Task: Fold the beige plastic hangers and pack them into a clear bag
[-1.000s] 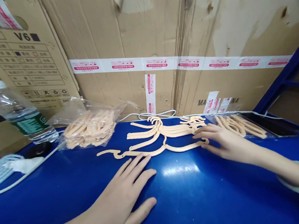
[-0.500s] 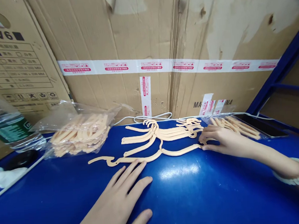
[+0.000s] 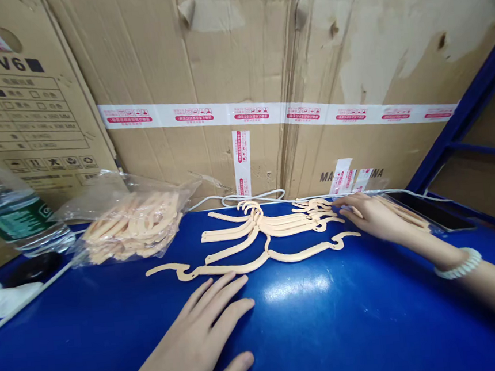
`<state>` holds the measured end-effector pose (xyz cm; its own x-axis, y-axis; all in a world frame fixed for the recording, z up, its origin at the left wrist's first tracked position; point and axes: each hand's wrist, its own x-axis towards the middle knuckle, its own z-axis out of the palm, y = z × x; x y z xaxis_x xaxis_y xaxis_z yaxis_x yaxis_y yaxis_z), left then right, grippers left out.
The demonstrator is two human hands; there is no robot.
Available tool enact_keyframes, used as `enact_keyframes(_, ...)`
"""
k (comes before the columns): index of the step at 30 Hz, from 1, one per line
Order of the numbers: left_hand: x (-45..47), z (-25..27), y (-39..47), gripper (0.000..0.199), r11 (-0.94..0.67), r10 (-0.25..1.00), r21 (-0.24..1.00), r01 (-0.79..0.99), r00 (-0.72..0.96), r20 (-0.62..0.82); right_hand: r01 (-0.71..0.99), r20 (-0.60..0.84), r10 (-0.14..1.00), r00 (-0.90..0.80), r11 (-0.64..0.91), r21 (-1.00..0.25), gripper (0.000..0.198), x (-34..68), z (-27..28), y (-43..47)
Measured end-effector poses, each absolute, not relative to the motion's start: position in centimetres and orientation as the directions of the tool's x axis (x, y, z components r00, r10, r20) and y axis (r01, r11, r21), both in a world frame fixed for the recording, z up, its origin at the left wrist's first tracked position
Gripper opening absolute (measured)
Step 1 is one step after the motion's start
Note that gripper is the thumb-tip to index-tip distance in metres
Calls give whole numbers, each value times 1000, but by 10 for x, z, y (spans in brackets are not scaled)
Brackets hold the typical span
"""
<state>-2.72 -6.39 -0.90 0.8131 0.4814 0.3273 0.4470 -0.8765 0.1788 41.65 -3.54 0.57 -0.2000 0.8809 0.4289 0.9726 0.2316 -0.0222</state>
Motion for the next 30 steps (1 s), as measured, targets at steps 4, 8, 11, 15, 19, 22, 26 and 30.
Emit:
enact_keyframes(4,-26,-7,-66,43,-874,486,167,456,820,304,979,426,886,-185,206,-3,29,423,7,-11)
enact_keyframes(8,-25,-3,-67,43,-869,495,159,469,827,265,971,394,890,-228,240,19,24,421,8,13)
enact_keyframes(11,-25,-1,-67,44,-863,504,165,477,831,235,962,379,888,-262,273,25,24,416,8,24)
enact_keyframes(15,-24,0,-68,43,-857,513,178,483,826,233,949,383,875,-297,316,14,24,412,8,28)
enact_keyframes(19,-23,1,-68,43,-853,517,214,475,824,232,944,409,864,-292,329,-21,27,411,9,26)
enact_keyframes(22,-23,1,-68,42,-843,525,273,463,819,233,942,449,857,-254,324,-84,31,411,15,23)
enact_keyframes(26,-22,-2,-71,36,-784,590,449,428,738,326,921,488,858,-161,308,-238,37,397,26,17)
enact_keyframes(30,-16,-4,-70,30,-598,701,714,363,669,247,832,402,903,-150,334,-442,41,345,29,-1)
